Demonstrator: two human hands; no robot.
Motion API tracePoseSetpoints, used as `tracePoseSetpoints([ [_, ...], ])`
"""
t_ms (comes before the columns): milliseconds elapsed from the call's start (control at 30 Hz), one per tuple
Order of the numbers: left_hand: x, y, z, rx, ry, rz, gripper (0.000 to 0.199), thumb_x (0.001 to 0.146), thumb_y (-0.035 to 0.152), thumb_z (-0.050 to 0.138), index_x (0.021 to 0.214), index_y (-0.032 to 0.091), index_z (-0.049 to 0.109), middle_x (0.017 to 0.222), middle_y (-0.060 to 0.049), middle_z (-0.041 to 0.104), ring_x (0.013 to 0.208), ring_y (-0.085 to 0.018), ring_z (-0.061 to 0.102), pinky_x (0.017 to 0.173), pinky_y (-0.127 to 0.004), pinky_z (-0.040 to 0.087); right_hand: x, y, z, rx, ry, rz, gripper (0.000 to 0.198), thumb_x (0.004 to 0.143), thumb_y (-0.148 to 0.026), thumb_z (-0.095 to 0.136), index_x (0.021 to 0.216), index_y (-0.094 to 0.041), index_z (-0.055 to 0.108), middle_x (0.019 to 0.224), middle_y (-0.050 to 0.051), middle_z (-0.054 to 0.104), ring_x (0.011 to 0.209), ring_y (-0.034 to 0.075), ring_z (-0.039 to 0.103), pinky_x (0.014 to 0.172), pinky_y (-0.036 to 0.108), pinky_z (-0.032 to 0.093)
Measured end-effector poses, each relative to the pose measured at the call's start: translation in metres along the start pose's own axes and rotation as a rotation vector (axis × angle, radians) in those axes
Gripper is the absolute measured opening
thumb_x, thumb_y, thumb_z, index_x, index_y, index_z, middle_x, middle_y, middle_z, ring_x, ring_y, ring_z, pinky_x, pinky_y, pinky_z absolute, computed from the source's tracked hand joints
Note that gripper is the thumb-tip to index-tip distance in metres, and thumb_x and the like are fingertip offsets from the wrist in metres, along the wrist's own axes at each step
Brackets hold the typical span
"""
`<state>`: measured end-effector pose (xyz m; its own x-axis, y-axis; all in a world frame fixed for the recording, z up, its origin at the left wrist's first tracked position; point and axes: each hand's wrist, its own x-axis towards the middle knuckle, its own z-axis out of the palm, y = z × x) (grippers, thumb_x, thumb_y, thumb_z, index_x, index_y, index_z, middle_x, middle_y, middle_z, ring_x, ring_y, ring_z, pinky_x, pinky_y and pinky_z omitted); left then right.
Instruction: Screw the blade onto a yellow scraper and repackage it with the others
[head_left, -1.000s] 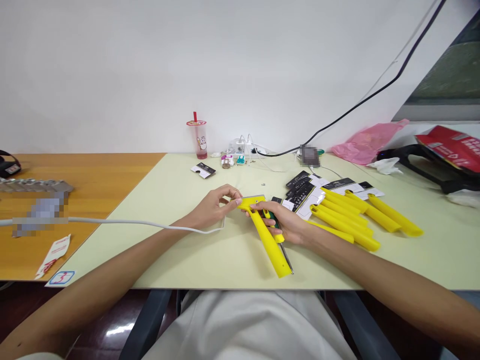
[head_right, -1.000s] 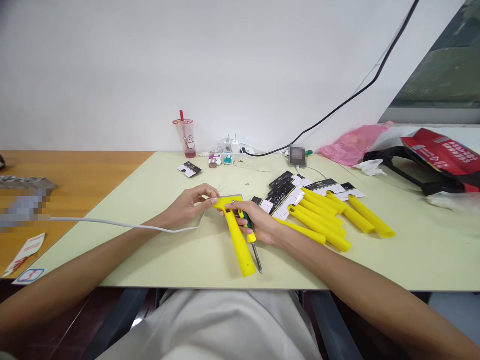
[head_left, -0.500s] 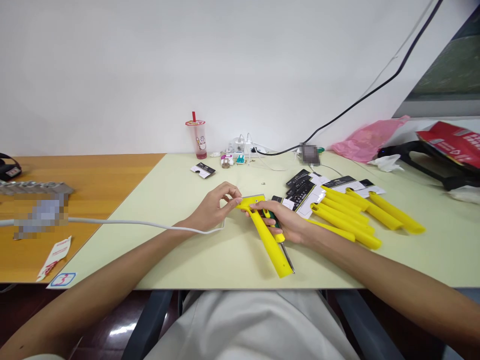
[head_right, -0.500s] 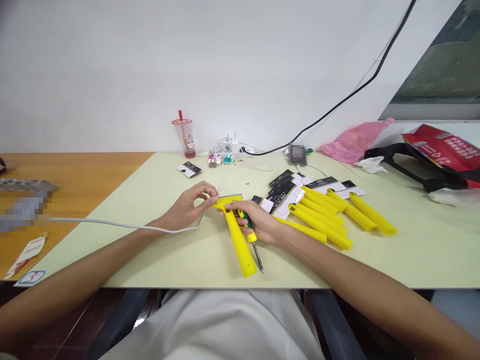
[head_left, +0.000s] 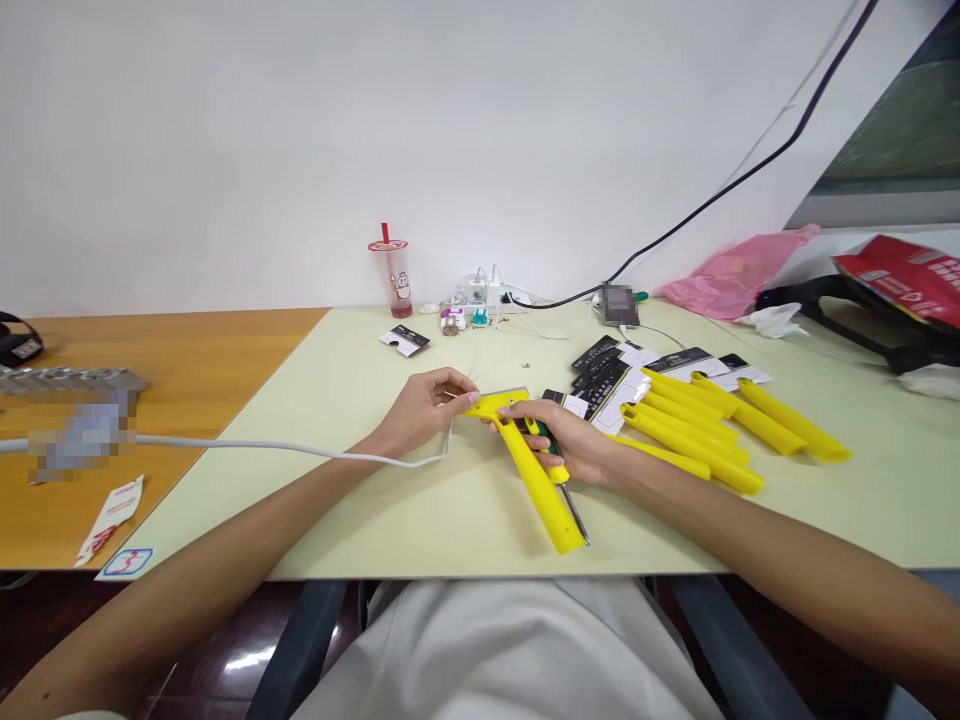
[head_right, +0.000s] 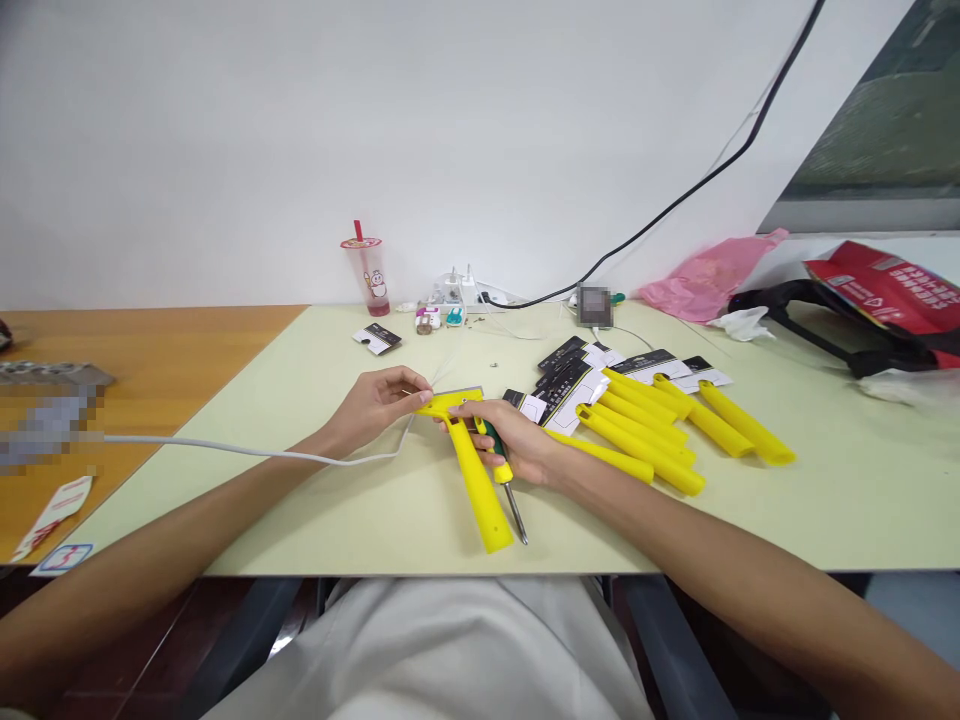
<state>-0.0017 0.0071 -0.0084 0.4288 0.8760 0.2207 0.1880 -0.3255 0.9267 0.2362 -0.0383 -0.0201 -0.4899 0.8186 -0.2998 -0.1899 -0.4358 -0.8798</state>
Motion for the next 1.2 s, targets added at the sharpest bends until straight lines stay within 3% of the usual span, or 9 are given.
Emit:
tracePoseSetpoints([
  [367,0.0008,0.0006,-0.002,0.001,-0.039,-0.058,0.055,0.084,0.069,0.087,0.095,0.017,0.076,0.097,-0.008,0.078,0.092,-0.024,0.072,0.086,-0.037,0.055,0.0009,0.0007,-0.0021,-0.001,-0.014,0.0,0.032,0.089,-0.041,0.082,0.096,-0.01,0.077,0.051,-0.01,0.036,0.043,0.006,0.019,0.034,0.013,0.024],
  [567,-0.0019,0.0028,-0.0003,-0.036,-0.122,-0.023,0.051,0.089,0.068,0.084,0.098,0.018,0.077,0.101,-0.011,0.081,0.101,-0.028,0.076,0.099,-0.045,0.059,0.0007,0.0005,-0.0013,-0.012,-0.015,-0.024,0.032,0.089,-0.042,0.082,0.095,-0.011,0.078,0.052,-0.01,0.035,0.044,0.006,0.019,0.034,0.014,0.023],
  [867,-0.0021,0.0069,0.0006,-0.136,-0.109,-0.091,0.041,0.083,0.057,0.092,0.088,0.018,0.079,0.103,-0.011,0.082,0.1,-0.028,0.079,0.103,-0.047,0.059,0.0017,0.0022,-0.003,-0.005,-0.01,-0.013,0.029,0.09,-0.04,0.082,0.093,-0.012,0.077,0.055,-0.009,0.036,0.045,0.006,0.019,0.035,0.014,0.022],
  [1033,-0.0017,0.0066,0.0015,-0.167,-0.095,-0.163,0.039,0.077,0.049,0.097,0.093,0.018,0.079,0.097,-0.009,0.082,0.097,-0.028,0.079,0.099,-0.047,0.059,0.0015,0.0015,-0.0027,-0.007,-0.002,0.001,0.03,0.089,-0.041,0.082,0.093,-0.011,0.077,0.052,-0.01,0.035,0.045,0.006,0.018,0.034,0.014,0.023],
  [1200,0.0009,-0.0012,0.0021,-0.185,-0.057,-0.156,0.043,0.08,0.05,0.095,0.103,0.018,0.076,0.107,-0.009,0.079,0.101,-0.026,0.077,0.092,-0.043,0.061,0.0008,0.0012,-0.0024,-0.005,-0.001,0.006,0.033,0.09,-0.041,0.081,0.098,-0.009,0.079,0.052,-0.01,0.036,0.045,0.006,0.018,0.034,0.014,0.023],
])
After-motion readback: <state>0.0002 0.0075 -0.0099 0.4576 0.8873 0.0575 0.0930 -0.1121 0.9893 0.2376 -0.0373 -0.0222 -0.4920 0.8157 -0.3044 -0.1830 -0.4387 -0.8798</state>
